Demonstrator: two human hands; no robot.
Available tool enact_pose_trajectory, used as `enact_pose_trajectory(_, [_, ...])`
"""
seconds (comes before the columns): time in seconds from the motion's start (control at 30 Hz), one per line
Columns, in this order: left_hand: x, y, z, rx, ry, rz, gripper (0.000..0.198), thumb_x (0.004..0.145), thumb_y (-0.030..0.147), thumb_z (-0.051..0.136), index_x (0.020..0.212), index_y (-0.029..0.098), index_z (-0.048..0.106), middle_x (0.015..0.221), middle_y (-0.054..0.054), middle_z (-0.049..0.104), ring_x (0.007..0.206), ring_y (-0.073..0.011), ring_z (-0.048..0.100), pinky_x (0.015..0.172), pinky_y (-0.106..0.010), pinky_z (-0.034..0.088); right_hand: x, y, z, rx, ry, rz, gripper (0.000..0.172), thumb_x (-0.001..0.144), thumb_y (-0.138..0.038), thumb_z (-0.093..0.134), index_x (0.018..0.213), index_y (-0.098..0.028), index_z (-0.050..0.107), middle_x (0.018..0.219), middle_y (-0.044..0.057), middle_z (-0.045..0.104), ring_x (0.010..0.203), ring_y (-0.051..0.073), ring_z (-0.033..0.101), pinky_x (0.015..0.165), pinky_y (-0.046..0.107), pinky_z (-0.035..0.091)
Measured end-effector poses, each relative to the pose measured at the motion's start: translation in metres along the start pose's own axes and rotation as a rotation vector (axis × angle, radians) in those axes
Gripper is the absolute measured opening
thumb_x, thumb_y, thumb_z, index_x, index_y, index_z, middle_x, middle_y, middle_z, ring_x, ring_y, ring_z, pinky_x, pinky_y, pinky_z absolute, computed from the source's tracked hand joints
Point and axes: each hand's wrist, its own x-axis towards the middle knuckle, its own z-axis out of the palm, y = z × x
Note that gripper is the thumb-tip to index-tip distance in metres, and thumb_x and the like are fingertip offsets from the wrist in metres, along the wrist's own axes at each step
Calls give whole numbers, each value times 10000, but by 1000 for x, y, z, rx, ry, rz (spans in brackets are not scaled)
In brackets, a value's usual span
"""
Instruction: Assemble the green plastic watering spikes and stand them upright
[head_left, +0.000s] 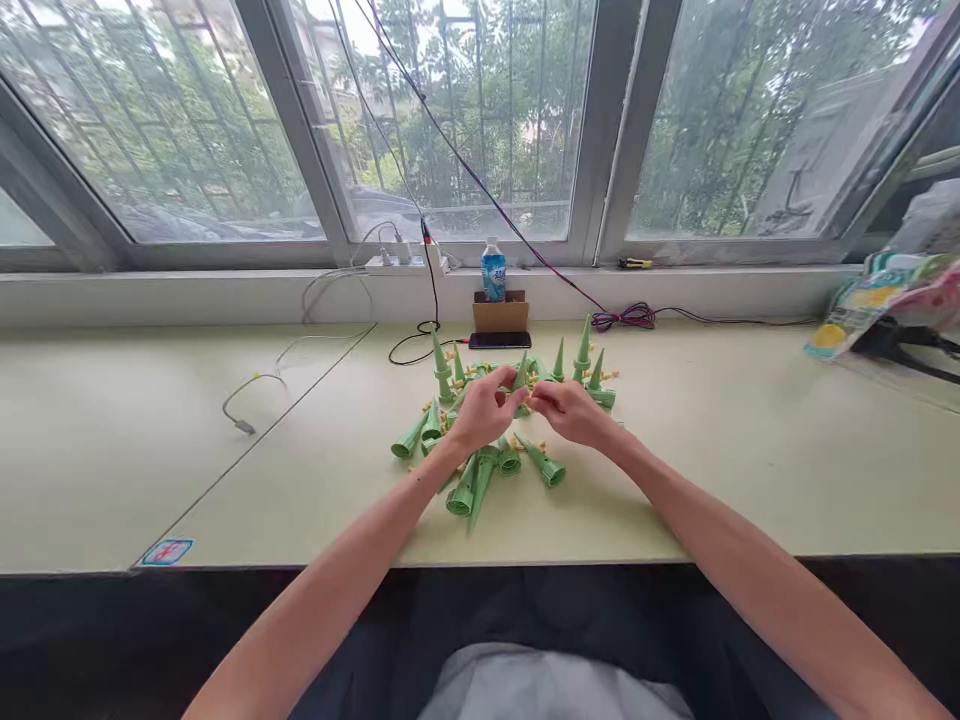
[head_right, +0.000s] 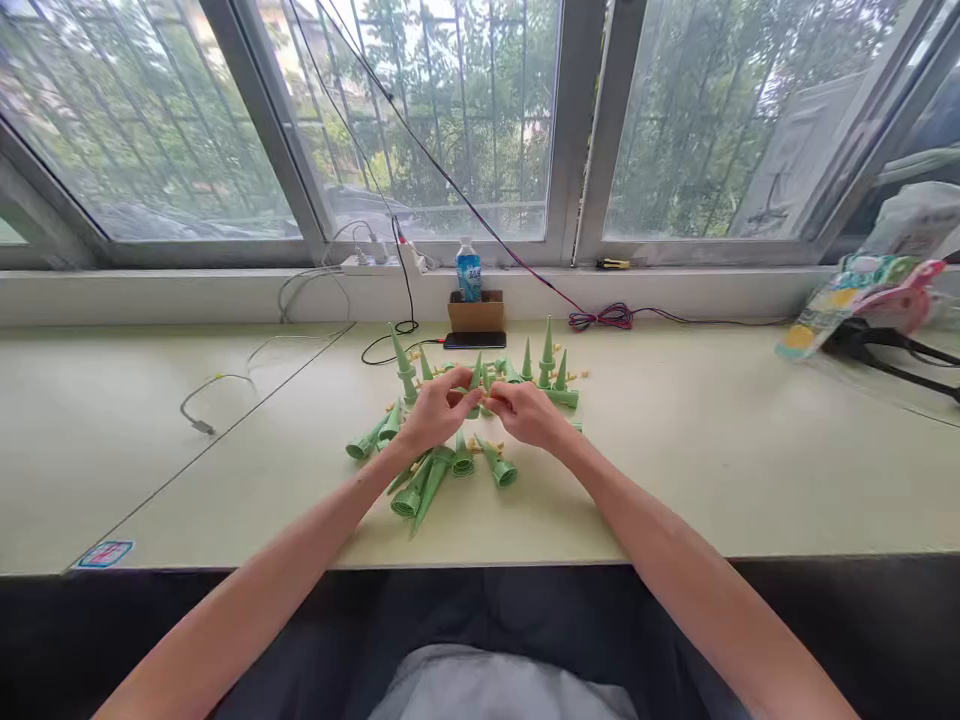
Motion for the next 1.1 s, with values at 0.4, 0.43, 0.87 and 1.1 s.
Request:
enact_pose_trajectory(0.4, [4, -5, 0, -23, 35, -21, 181, 881, 357, 571, 890, 186, 511, 819, 8, 580, 434, -26, 379, 451, -209, 329, -1, -10, -6, 32, 9, -9, 207, 912, -333, 519, 761, -192, 533, 559, -63, 406, 525, 95, 320, 547, 248, 276])
enact_pose_trajectory(0.43, [4, -5, 0, -22, 37, -20, 183, 880, 357, 572, 887, 185, 509, 818, 6, 581, 435, -27, 387, 454, -208, 336, -1, -11, -7, 37, 9, -13, 196, 909, -331, 525, 773, -191, 537, 567, -61, 422, 526, 95, 328, 550, 248, 282])
enact_pose_trajectory(0.87, [2, -3, -1, 37, 17, 3, 177, 876, 331, 563, 843, 187, 465, 788, 23, 559, 424, -15, 277, 444, -208, 277, -2, -3, -3, 114, -39, 16, 261, 923, -341, 492, 703, -199, 485, 576, -55, 417, 546, 99, 336, 557, 251, 286])
enact_pose_trajectory(1.1, [2, -4, -1, 54, 16, 19, 173, 878, 345, 560, 873, 192, 479, 797, 13, 570, 416, -18, 276, 444, -211, 287, -1, -3, -4, 97, -53, 32, 245, 915, -319, 485, 703, -197, 498, 574, -57, 377, 557, 101, 295, 548, 251, 269])
